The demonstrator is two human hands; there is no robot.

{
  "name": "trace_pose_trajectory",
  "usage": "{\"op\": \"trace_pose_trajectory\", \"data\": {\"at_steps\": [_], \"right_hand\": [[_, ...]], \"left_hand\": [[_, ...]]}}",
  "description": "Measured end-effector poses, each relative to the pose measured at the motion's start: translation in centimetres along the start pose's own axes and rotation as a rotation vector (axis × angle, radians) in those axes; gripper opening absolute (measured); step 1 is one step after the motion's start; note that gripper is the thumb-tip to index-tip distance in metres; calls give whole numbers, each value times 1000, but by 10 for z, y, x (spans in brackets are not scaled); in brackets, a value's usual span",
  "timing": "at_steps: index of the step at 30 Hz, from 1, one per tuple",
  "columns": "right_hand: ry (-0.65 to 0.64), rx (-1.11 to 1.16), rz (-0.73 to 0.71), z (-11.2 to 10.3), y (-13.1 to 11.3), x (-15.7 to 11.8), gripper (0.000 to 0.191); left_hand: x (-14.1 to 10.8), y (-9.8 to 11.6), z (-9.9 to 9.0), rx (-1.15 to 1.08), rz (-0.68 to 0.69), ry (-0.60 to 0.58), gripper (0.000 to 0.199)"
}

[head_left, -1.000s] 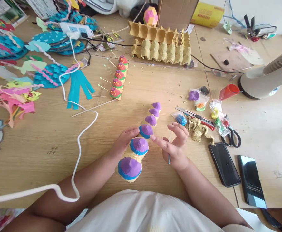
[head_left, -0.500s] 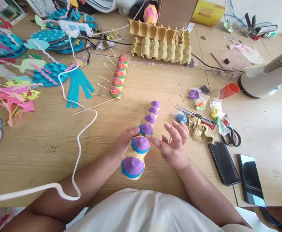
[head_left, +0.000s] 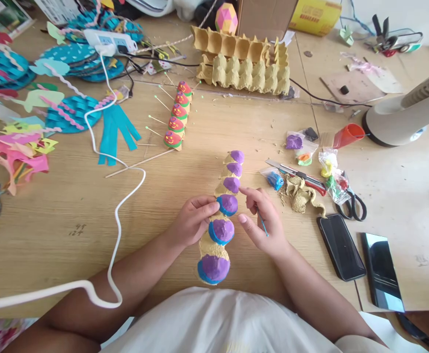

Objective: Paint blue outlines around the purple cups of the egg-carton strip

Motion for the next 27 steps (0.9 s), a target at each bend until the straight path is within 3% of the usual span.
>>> {"op": "trace_pose_trajectory", "data": {"at_steps": [6, 22, 27], "right_hand": [[-87, 76, 56, 5, 4, 3, 46], [-94, 120, 32, 6, 5, 4, 34], [-110, 135, 37, 7, 6, 5, 32]], "left_hand": [[0, 2, 8, -10, 44, -63, 36], [-1, 0, 10, 41, 46, -87, 40], [0, 0, 3, 125, 124, -73, 39]]}}
Point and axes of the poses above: each hand's wrist, its own x-axis towards the middle knuckle, its own z-axis out of the palm, y = z × x, the point moved 7 cm from there along x, towards the middle knuckle, and after that the axes turned 2 degrees about -y, right-handed, at the moved point
